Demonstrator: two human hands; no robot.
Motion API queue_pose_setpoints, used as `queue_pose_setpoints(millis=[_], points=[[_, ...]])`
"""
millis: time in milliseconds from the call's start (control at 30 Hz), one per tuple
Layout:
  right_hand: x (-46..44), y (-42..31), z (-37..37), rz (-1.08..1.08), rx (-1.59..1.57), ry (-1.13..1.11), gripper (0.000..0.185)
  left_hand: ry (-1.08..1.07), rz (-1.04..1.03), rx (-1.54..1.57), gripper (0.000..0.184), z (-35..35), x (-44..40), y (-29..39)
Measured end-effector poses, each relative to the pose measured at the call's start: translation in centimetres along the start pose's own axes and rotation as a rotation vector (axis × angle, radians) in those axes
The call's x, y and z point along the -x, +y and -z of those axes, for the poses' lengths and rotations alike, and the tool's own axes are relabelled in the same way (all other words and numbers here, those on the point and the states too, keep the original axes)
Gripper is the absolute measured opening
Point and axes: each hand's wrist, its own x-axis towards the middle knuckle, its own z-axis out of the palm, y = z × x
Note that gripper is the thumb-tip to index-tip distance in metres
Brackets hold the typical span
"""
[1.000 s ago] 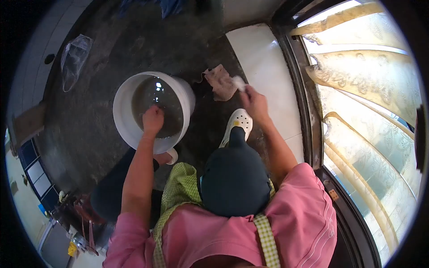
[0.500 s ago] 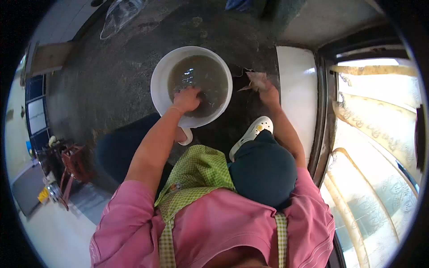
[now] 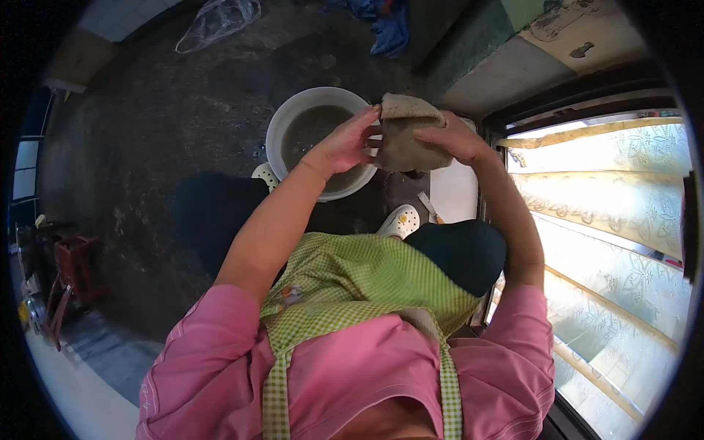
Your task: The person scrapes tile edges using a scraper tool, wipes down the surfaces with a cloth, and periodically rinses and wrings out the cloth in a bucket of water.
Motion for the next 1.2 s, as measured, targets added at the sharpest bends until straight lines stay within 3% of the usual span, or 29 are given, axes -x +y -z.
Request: queue_pose_setpoints(millis=[33,67,133,200,233,267,333,400,433,467,500,533,567,667,700,767,833,933,1100,1167,1200], points=[[0.5,-2.4,-0.7,-0.041,0.278,0.113,0.039,-0.062,-0.03,-0.033,0.045,0.0,-0.1,0.4],[1.0,-3.0,-0.7,-0.045,0.275,0.132,0.039,-0.131,-0.049,-0.074,0.048,0.0,-0.3,0.6],[1.9,-2.9,1.1,-0.072,-0.071,0.479,0.036,-0.123,-0.042,-0.195,0.055,-0.7,-0.3,1.2],[3.5,-0.9,4.9,-0.115,0.074,0.78,0.033,0.146,-0.281,-0.858,0.058,0.0,-1.6,1.2],[4.9,-0.2,5.9,0.029,0.059,0.845,0.033,0.246,-0.353,-1.023,0.057,0.5,-2.1,1.4],[6.8,0.8,6.6,0.065,0.272,0.908,0.034,0.326,-0.519,-1.301,0.051,1.2,-2.4,1.4],[10.1,2.9,6.3,-0.054,0.659,0.937,0.037,0.335,-0.632,-1.507,0.046,2.3,-3.7,1.9],[12.1,-1.9,1.9,-0.39,0.876,0.674,0.039,0.385,-0.689,-1.774,0.044,2.7,-5.1,2.5],[12.6,6.1,4.5,-0.61,0.731,0.621,0.042,0.401,-0.717,-1.906,0.044,3.1,-6.3,2.8],[13.6,11.0,4.0,-0.481,0.948,0.609,0.051,0.435,-0.65,-1.986,0.044,3.1,-7.0,3.2],[13.8,13.6,4.1,-0.622,0.833,0.403,0.063,0.465,-0.576,-2.062,0.044,3.4,-7.8,3.8],[14.0,17.3,4.4,-0.668,0.773,0.334,0.071,0.468,-0.546,-2.154,0.044,4.2,-8.7,4.4],[14.0,23.8,4.6,-0.704,0.706,0.49,0.08,0.476,-0.517,-2.243,0.044,5.0,-9.8,4.7],[12.5,35.9,2.8,-0.807,0.549,0.863,0.082,0.473,-0.481,-2.301,0.045,6.6,-10.7,4.9],[11.6,38.5,1.7,-0.892,0.346,0.88,0.085,0.435,-0.38,-2.238,0.044,6.5,-10.7,5.2],[8.8,35.7,-0.7,-1.031,0.429,1.028,0.09,0.435,-0.293,-2.174,0.043,6.3,-10.0,5.6],[5.2,37.3,0.4,-1.072,0.523,1.199,0.087,0.406,-0.194,-2.147,0.041,6.5,-11.4,5.9],[1.1,37.0,6.6,-0.9,0.704,1.074,0.082,0.409,-0.163,-2.171,0.04,5.2,-11.4,6.2],[-5.8,37.4,12.5,-0.756,0.885,1.267,0.072,0.37,-0.15,-2.138,0.042,5.4,-11.0,6.2],[-7.8,38.3,15.4,-0.513,0.973,1.109,0.067,0.373,-0.208,-2.15,0.042,5.5,-10.9,5.9],[-9.5,37.5,15.7,-0.498,0.953,1.109,0.067,0.351,-0.231,-2.17,0.042,5.5,-10.7,6.3]])
